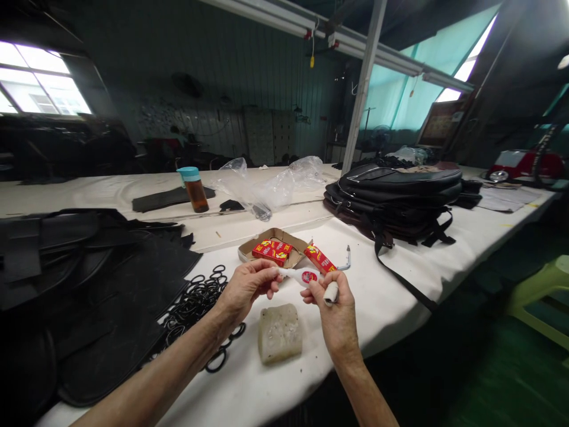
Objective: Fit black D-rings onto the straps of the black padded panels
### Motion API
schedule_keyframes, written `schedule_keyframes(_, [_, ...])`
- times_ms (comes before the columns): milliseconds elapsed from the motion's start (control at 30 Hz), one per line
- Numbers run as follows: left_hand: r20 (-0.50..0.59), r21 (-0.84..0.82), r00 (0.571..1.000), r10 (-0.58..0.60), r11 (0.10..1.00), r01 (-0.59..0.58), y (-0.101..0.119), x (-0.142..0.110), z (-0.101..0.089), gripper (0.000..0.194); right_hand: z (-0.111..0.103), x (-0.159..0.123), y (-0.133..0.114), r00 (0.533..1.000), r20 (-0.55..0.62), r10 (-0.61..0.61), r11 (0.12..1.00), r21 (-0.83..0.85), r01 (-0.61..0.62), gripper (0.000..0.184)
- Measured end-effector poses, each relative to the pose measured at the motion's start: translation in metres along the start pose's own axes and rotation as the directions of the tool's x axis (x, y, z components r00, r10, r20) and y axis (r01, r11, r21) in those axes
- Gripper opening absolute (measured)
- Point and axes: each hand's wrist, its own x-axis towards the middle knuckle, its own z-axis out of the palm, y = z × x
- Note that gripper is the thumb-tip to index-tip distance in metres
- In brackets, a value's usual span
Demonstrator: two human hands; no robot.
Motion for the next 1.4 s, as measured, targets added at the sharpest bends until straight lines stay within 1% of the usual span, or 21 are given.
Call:
schedule_keyframes(100, [0.008,0.01,0.999,-0.036,0.999,0.036,0.004,-0.002,-0.005,0.02,-0.005,0.006,-0.001,1.0,0.015,0.001,1.0,0.005,-0.001,0.037])
schedule_keyframes(200, [-0.02,0.013,0.998,-0.054,0.998,0.054,0.007,-0.006,-0.013,0.024,-0.009,0.02,-0.001,1.0,0.015,-0.006,1.0,0.011,0.005,0.04])
schedule_keyframes(333, [-0.053,0.02,0.996,-0.073,0.997,0.074,0.005,-0.025,-0.025,0.022,-0.004,0.047,0.0,1.0,0.02,-0.015,1.0,-0.014,0.015,0.044])
schedule_keyframes(433, [-0.031,0.031,0.99,-0.14,0.99,0.141,-0.001,-0.046,-0.031,0.023,0.011,0.07,0.001,0.999,0.039,-0.022,0.997,-0.075,0.025,0.039])
schedule_keyframes(533, [-0.013,0.053,0.979,-0.202,0.978,0.203,-0.006,-0.066,-0.037,0.023,0.032,0.091,0.001,0.997,0.069,-0.031,0.983,-0.179,0.043,0.022])
schedule_keyframes(567, [-0.018,0.059,0.977,-0.21,0.976,0.211,-0.006,-0.071,-0.038,0.023,0.039,0.098,0.002,0.996,0.08,-0.031,0.973,-0.225,0.049,0.019])
schedule_keyframes(667, [-0.042,0.055,0.977,-0.21,0.976,0.212,-0.003,-0.082,-0.042,0.025,0.058,0.115,0.006,0.994,0.112,-0.017,0.923,-0.381,0.058,0.022])
schedule_keyframes(767, [-0.048,0.051,0.977,-0.21,0.976,0.212,0.002,-0.088,-0.043,0.025,0.068,0.127,0.009,0.991,0.133,0.022,0.827,-0.559,0.056,0.026])
schedule_keyframes(833, [-0.037,0.05,0.976,-0.215,0.975,0.217,0.003,-0.09,-0.045,0.026,0.067,0.129,0.008,0.99,0.14,0.037,0.74,-0.669,0.067,0.026])
schedule_keyframes(900, [-0.019,0.05,0.975,-0.22,0.974,0.221,0.002,-0.092,-0.049,0.028,0.061,0.127,0.002,0.989,0.148,0.029,0.65,-0.754,0.094,0.026])
schedule_keyframes(1000, [-0.008,0.049,0.972,-0.233,0.971,0.234,-0.002,-0.095,-0.053,0.029,0.046,0.117,-0.011,0.984,0.178,-0.004,0.52,-0.84,0.154,0.026])
schedule_keyframes(1100, [-0.017,0.059,0.971,-0.237,0.97,0.238,-0.002,-0.099,-0.053,0.027,0.033,0.105,-0.02,0.973,0.23,-0.027,0.376,-0.9,0.223,0.024])
schedule_keyframes(1200, [-0.02,0.084,0.973,-0.23,0.969,0.231,-0.001,-0.102,-0.046,0.024,0.031,0.099,-0.021,0.959,0.282,-0.031,0.21,-0.936,0.282,0.024])
schedule_keyframes(1300, [-0.011,0.106,0.973,-0.232,0.967,0.232,0.0,-0.105,-0.04,0.021,0.04,0.1,-0.017,0.937,0.35,0.0,0.053,-0.935,0.349,0.026])
schedule_keyframes(1400, [-0.001,0.167,0.977,-0.211,0.964,0.208,0.008,-0.101,-0.043,0.018,0.055,0.104,-0.009,0.896,0.439,0.072,-0.066,-0.894,0.443,0.028])
